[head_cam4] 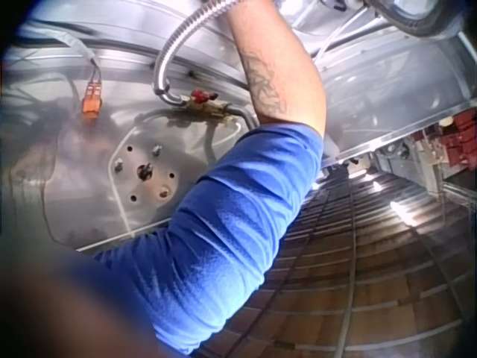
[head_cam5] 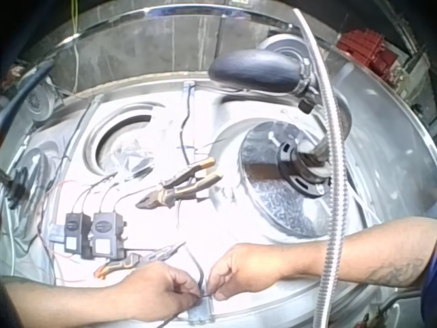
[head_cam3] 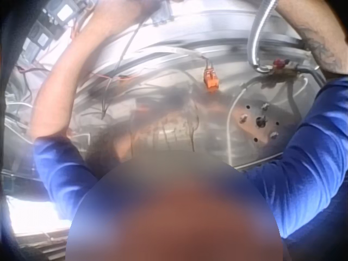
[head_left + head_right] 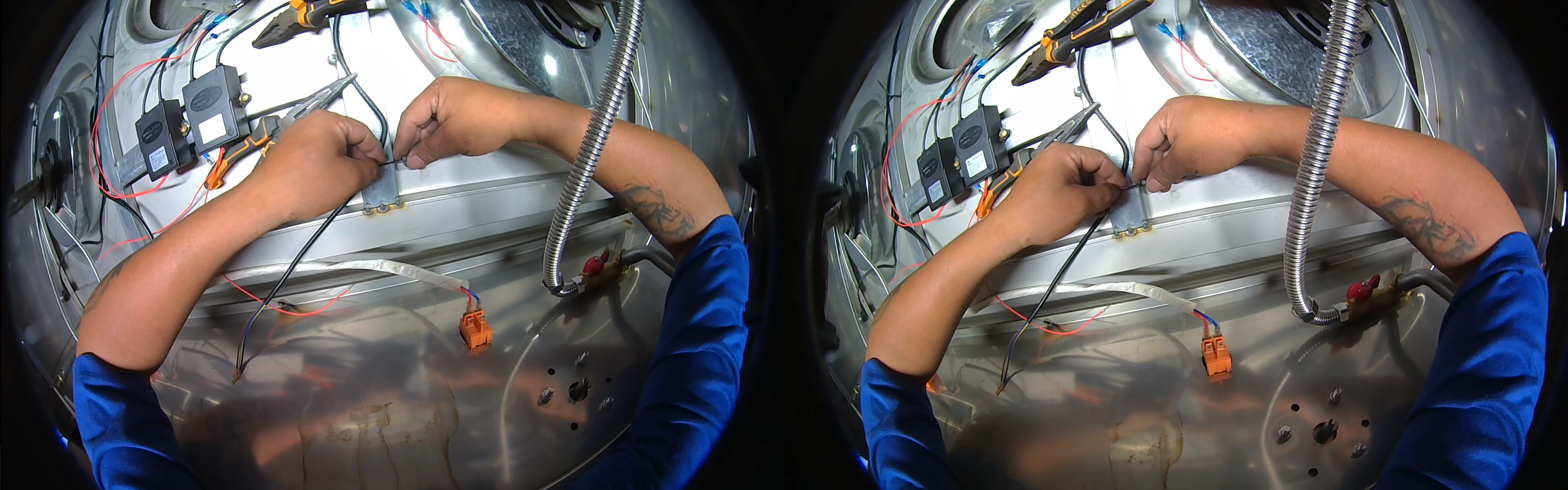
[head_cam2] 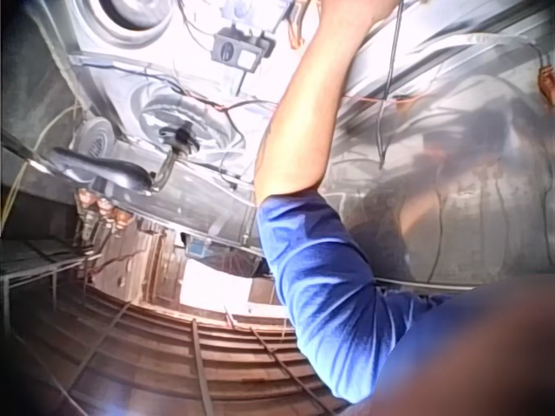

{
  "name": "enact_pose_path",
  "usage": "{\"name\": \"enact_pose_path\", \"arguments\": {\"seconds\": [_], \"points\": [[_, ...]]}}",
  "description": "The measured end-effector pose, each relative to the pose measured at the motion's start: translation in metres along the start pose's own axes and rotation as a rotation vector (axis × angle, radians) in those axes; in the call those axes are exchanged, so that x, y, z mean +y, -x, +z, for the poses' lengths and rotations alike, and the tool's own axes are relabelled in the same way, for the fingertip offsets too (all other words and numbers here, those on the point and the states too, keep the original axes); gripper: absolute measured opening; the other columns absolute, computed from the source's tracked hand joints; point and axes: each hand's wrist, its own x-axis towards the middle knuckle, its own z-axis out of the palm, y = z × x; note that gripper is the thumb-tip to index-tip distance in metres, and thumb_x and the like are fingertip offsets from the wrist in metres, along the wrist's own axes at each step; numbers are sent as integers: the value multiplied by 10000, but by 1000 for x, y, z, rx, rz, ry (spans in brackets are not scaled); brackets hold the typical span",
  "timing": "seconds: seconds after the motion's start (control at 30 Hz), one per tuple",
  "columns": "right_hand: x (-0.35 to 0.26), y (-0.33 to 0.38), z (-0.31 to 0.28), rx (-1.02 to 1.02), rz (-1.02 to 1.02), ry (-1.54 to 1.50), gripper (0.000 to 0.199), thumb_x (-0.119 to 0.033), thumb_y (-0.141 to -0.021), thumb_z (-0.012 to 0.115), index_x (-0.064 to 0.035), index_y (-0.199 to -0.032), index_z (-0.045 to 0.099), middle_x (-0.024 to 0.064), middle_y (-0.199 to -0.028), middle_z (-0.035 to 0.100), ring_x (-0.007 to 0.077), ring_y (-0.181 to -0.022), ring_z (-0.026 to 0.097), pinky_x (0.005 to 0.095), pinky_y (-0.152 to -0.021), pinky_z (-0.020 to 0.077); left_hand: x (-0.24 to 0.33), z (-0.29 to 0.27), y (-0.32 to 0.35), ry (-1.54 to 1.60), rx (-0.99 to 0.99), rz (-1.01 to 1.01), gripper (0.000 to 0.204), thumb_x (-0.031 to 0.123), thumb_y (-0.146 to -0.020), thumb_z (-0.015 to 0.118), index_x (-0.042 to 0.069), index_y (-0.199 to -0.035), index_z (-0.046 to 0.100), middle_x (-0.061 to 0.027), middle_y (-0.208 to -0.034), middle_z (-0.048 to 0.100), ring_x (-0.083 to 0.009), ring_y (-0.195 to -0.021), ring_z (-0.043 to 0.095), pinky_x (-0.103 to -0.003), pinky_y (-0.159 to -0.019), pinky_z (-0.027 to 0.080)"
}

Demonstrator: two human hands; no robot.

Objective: The person works on the underside of a stainless steel sink unit, stripping wire ends and inserting blue wire connectors to join electrical leads. They use pliers and a screwdriver to manipulate the wires and components, then secure the wiring with tape.

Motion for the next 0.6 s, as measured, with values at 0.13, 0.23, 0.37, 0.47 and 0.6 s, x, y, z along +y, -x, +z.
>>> {"name": "enact_pose_path", "arguments": {"seconds": [0.13, 0.23, 0.37, 0.47, 0.6], "points": [[-3, 0, 0, 1, -7, 71, 215, -131, -874, 791, -35, -1066, 772, 62, -903, 767, 130, -828, 708, 277, -778, 552, -1, 2, -1, 21, 2, -6, 151, 122, -849, 696, 24, -938, 769, -116, -852, 749, -204, -781, 708, -340, -751, 551], [-6, 1, -1, -2, -18, 95, 211, -133, -873, 791, -38, -1061, 773, 65, -911, 769, 132, -836, 711, 277, -785, 552, -3, 2, -1, 52, -9, -20, 148, 122, -858, 697, 25, -944, 768, -99, -840, 746, -187, -773, 700, -330, -741, 547], [-8, 3, -1, 8, 2, 85, 207, -130, -873, 791, -42, -1059, 774, 61, -912, 769, 130, -843, 711, 276, -793, 551, -8, 3, -3, 155, -46, -18, 138, 112, -869, 698, 26, -953, 765, -77, -815, 736, -156, -754, 685, -314, -720, 539], [-6, 2, 0, 9, -3, 64, 206, -126, -872, 791, -42, -1059, 771, 56, -910, 768, 128, -848, 710, 275, -795, 550, -9, 2, -3, 139, -38, -10, 130, 100, -871, 699, 24, -955, 762, -72, -806, 733, -149, -738, 678, -307, -709, 535], [0, -2, 1, 4, -9, -17, 197, -107, -868, 790, -27, -1041, 744, 49, -907, 762, 113, -845, 701, 267, -780, 547, -7, 3, 0, 108, -15, 10, 135, 97, -873, 698, 17, -962, 761, -76, -807, 733, -155, -721, 676, -313, -701, 536]]}}
